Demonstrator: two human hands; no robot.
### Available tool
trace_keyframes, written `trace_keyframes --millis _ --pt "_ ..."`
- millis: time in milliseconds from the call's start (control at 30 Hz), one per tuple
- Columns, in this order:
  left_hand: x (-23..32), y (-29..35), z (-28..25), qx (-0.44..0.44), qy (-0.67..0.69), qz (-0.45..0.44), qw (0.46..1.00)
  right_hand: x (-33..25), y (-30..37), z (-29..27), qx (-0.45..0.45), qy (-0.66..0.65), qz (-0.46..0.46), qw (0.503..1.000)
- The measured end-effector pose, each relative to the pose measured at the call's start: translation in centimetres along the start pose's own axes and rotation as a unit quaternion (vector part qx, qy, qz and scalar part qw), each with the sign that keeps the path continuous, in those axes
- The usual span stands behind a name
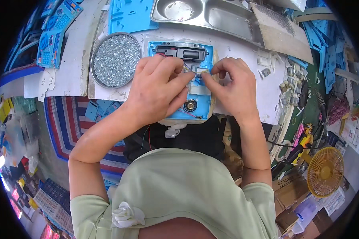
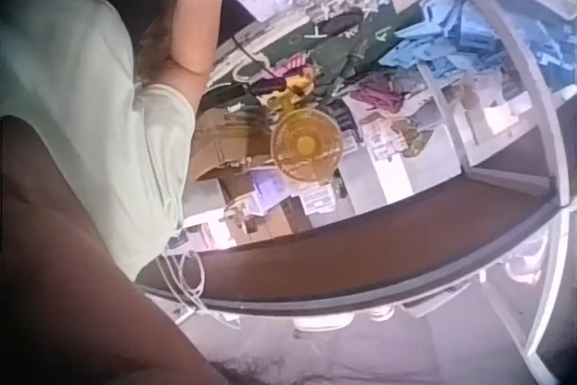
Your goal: Assembling and soldering components into a blue plastic casing of an electronic device.
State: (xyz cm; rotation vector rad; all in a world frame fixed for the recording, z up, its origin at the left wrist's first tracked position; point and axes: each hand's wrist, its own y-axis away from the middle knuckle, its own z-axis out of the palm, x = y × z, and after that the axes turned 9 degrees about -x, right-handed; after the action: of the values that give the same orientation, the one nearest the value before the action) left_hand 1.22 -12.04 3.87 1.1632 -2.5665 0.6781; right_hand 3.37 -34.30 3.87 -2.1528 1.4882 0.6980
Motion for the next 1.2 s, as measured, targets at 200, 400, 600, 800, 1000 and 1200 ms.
trace_keyframes --millis 200,400,600,800,1000,1200 --pt "-1.2 -0.2 0.3 0.025 0.009 0.02 0.999 -0.7 -0.6 0.0 -0.039 0.063 0.032 0.997" --pt "-1.2 -0.9 0.7 0.049 0.015 0.072 0.996 -1.7 -0.9 -0.4 -0.052 0.151 0.026 0.987" --pt "-1.5 -0.8 1.0 0.072 0.015 0.09 0.993 -2.6 -1.1 -0.7 -0.066 0.195 0.031 0.978" --pt "-1.6 -1.1 1.7 0.048 -0.019 0.072 0.996 -1.5 -0.5 -1.1 -0.088 0.009 0.09 0.992" --pt "-1.7 -0.9 1.9 0.033 -0.026 0.065 0.997 -1.8 -0.8 -0.8 -0.083 0.146 0.033 0.985" --pt "-2.0 -1.0 1.9 0.037 -0.011 0.055 0.998 -3.2 -2.8 -1.7 -0.183 0.269 -0.062 0.944"
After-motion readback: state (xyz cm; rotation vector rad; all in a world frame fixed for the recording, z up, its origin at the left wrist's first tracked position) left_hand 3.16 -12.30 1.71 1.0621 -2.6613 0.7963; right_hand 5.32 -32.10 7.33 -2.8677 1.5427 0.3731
